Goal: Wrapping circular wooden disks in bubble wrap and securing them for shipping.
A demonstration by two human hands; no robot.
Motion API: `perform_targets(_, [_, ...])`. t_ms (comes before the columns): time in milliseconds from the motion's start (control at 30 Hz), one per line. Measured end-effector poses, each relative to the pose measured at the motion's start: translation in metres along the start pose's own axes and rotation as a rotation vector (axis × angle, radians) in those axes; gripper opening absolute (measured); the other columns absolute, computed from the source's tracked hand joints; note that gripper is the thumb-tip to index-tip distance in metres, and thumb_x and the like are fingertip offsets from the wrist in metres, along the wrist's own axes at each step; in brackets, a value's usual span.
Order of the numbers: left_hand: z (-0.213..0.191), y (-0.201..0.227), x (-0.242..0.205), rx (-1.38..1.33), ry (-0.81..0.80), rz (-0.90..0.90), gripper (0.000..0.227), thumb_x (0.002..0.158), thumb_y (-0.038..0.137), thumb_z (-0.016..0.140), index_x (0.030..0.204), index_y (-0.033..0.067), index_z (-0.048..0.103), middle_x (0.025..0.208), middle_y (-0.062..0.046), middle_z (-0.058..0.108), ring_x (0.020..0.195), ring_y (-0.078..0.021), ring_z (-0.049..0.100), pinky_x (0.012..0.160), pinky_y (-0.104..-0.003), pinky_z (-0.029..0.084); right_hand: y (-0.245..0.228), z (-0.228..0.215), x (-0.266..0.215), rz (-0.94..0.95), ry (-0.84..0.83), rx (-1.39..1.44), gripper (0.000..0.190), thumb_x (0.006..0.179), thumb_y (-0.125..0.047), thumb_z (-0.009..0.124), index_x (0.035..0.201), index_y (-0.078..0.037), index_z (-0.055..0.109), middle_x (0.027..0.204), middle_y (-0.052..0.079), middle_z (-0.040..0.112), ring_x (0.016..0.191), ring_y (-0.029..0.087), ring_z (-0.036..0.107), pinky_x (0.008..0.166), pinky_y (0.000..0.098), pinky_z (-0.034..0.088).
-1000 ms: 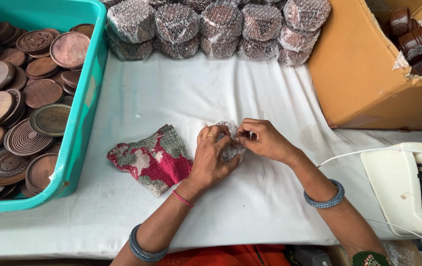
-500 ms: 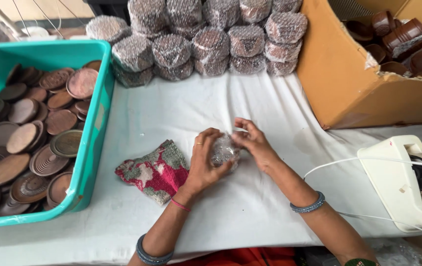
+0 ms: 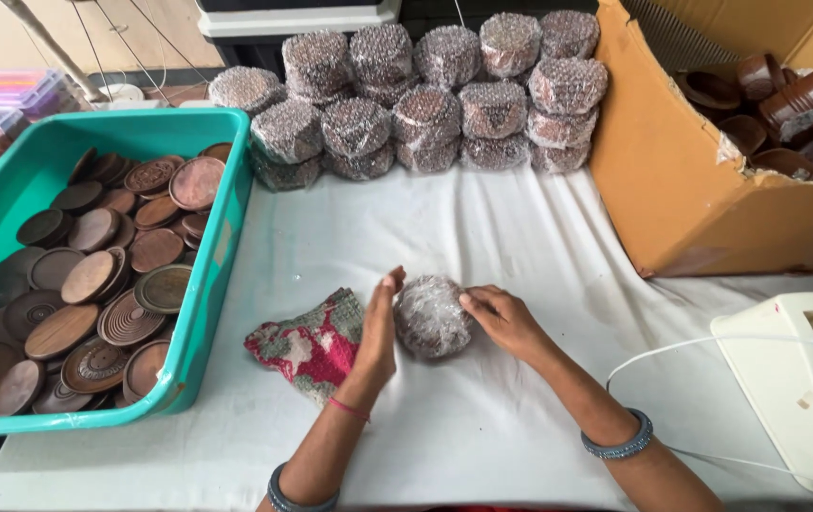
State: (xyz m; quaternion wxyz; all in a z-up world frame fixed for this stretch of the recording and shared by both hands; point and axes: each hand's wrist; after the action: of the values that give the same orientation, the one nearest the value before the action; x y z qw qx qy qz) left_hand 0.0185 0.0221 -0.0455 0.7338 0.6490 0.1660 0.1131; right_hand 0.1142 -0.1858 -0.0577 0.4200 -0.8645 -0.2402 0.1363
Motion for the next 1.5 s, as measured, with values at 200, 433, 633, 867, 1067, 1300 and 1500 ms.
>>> perform_targets(200, [0.003,0.002,0.0,-0.162,-0.011,0.001,0.083,0.099,0.063,0.03,0.154,0.0018,0.038,0.159,-0.016,0.042,0.151,-0.0268,0.034,0.124,-0.043,0.024,-0.043,-0.002,-0.019,0.08,-0.121,0.686,0.058,0.098,-0.04,0.057,0.147,-0.008,0.053,0.136,0.009,0.066,0.118,0.017,0.064,0.097,0.0366,0.056])
perform_targets(433, [0.006,0.026,-0.014,-0.3,-0.064,0.131,0.08,0.102,0.061,0.026,0.156,0.003,0.035,0.156,-0.017,0.045,0.149,-0.0266,0.037,0.124,-0.041,0.027,-0.053,-0.004,-0.021,0.123,-0.085,0.873,0.062,0.095,-0.027,0.063,0.152,-0.01,0.046,0.139,0.007,0.061,0.122,0.016,0.061,0.102,0.038,0.056])
perform_targets(633, [0.007,0.04,-0.022,-0.273,-0.135,0.189,0.084,0.1,0.066,0.021,0.159,0.0066,0.03,0.158,-0.016,0.04,0.151,-0.0269,0.032,0.126,-0.042,0.021,-0.05,-0.007,-0.019,0.087,-0.072,0.827,0.074,0.085,-0.024,0.075,0.151,-0.011,0.044,0.133,0.009,0.063,0.121,0.017,0.062,0.1,0.0378,0.057])
perform_targets(867, [0.005,0.042,-0.022,-0.277,-0.172,0.167,0.086,0.098,0.068,0.022,0.158,0.0073,0.031,0.158,-0.018,0.04,0.151,-0.0294,0.032,0.127,-0.044,0.022,-0.042,-0.007,-0.016,0.026,-0.058,0.859,0.081,0.081,-0.022,0.081,0.152,-0.009,0.044,0.119,0.011,0.069,0.11,0.018,0.066,0.093,0.0365,0.059])
perform_targets(1067, [0.003,0.04,-0.02,-0.287,-0.183,0.163,0.086,0.097,0.068,0.024,0.158,0.0072,0.031,0.158,-0.018,0.04,0.152,-0.0289,0.032,0.127,-0.044,0.022,-0.032,-0.006,-0.012,-0.03,-0.108,0.874,0.081,0.081,-0.022,0.082,0.15,-0.002,0.045,0.125,0.012,0.068,0.118,0.018,0.065,0.101,0.0368,0.058])
perform_targets(1300, [0.002,0.04,-0.019,-0.268,-0.17,0.196,0.085,0.098,0.067,0.024,0.156,0.0064,0.035,0.157,-0.018,0.042,0.151,-0.0289,0.033,0.127,-0.045,0.023,-0.033,-0.001,-0.013,-0.003,-0.141,0.881,0.086,0.078,-0.019,0.083,0.15,-0.001,0.041,0.128,0.015,0.066,0.122,0.022,0.063,0.105,0.0391,0.056])
perform_targets(1500, [0.001,0.026,-0.008,-0.183,-0.156,0.18,0.083,0.098,0.067,0.028,0.155,0.0059,0.035,0.158,-0.018,0.042,0.153,-0.0291,0.032,0.127,-0.046,0.021,-0.033,-0.003,-0.013,-0.063,-0.079,0.876,0.088,0.077,-0.016,0.084,0.151,0.001,0.04,0.127,0.016,0.066,0.123,0.024,0.062,0.106,0.0393,0.056])
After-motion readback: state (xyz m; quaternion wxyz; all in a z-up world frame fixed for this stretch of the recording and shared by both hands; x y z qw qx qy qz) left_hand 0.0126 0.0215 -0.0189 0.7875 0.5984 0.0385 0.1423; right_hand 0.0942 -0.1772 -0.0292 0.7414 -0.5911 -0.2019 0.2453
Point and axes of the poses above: each hand's wrist, its own x-axis towards the middle knuckle, its own z-axis out of the palm, y = z × x
